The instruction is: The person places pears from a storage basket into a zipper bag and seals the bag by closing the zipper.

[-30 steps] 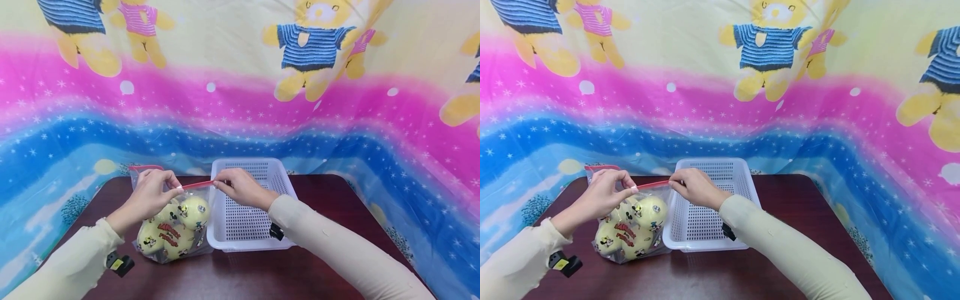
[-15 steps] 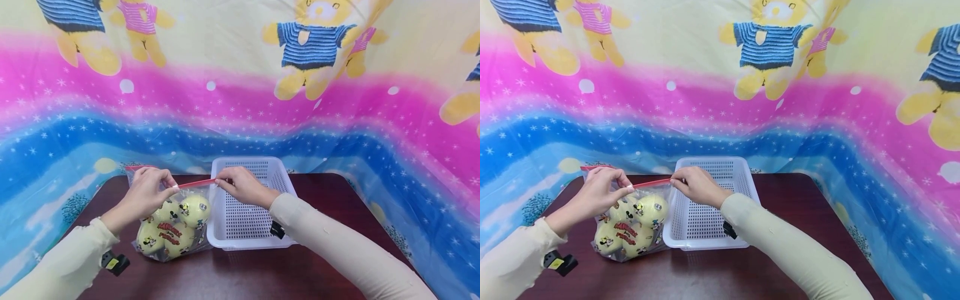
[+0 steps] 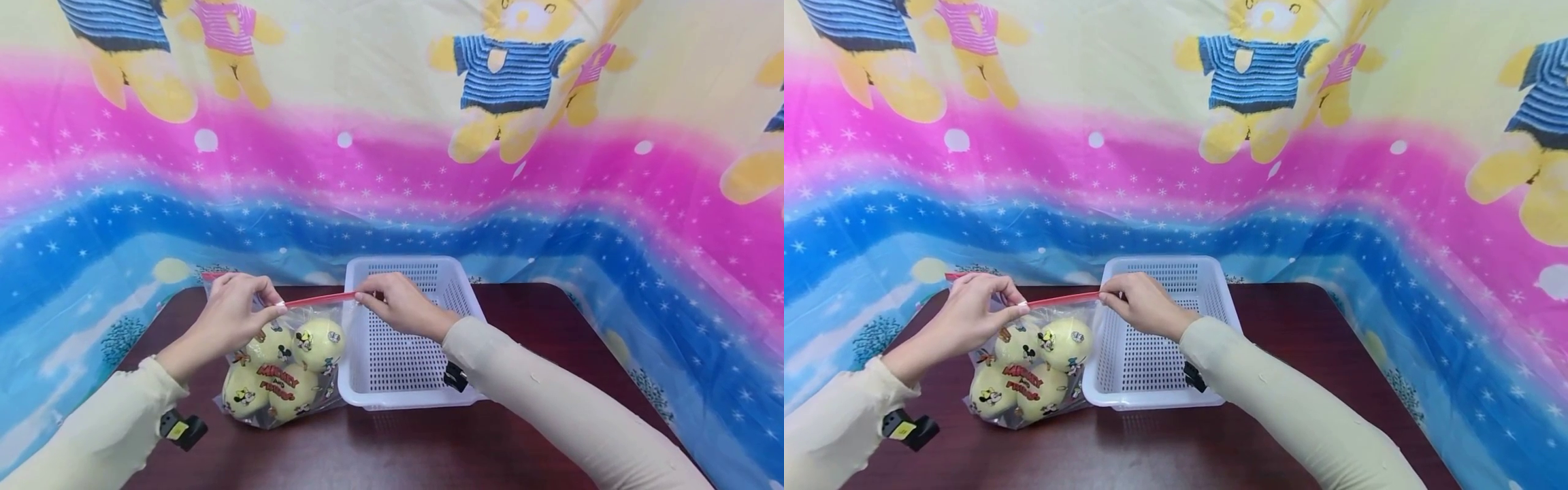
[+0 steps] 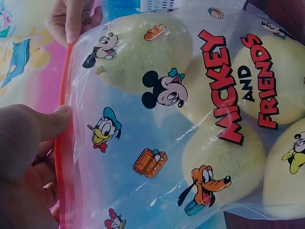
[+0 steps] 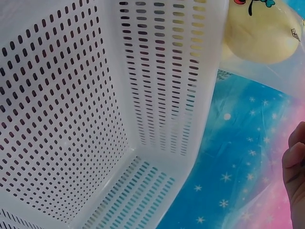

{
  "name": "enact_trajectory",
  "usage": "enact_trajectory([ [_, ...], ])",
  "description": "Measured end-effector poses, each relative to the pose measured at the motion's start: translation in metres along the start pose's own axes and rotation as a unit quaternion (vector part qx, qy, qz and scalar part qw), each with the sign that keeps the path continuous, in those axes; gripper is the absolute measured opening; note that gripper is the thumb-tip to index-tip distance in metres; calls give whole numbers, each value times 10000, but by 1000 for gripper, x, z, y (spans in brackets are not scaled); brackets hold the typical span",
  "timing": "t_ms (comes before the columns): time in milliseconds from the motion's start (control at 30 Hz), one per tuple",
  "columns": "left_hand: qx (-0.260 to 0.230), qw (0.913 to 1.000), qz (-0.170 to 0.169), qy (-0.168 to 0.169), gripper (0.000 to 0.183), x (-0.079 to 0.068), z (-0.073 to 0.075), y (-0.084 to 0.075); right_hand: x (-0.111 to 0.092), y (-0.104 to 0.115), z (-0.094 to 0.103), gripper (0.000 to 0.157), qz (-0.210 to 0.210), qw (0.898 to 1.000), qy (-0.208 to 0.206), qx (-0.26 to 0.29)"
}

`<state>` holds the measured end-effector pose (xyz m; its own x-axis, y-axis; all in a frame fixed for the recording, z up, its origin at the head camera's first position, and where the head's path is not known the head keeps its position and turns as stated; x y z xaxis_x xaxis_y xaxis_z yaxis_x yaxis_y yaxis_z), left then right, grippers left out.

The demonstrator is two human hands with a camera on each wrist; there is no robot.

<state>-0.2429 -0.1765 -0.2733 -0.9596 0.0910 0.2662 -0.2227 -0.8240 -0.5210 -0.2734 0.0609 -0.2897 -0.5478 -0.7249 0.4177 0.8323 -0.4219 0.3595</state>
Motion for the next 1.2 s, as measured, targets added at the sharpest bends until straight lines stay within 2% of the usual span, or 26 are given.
enact_trajectory([
  [367,70,9999,94,20,11,-2,5,6,-3,-5,-1,18,-107,9999,-20,51],
  [667,103,9998,124,-106,12,-3,11,13,-8,-8,-1,21,-240,9995,-16,202],
  [1200,43,9995,237,-190,11,-6,22,27,-12,-8,0,23,-259,9997,16,-21],
])
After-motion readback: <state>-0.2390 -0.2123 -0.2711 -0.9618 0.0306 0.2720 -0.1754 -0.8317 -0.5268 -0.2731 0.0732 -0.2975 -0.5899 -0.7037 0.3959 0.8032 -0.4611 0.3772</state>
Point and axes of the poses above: each hand's wrist, its own x-axis towards the middle knuckle, its own z-axis out of the back of the hand, y = z × x, the point moved 6 cm from there along x, towards the middle knuckle, and after that the axes turned 14 degrees about z, right-handed, at the moved point
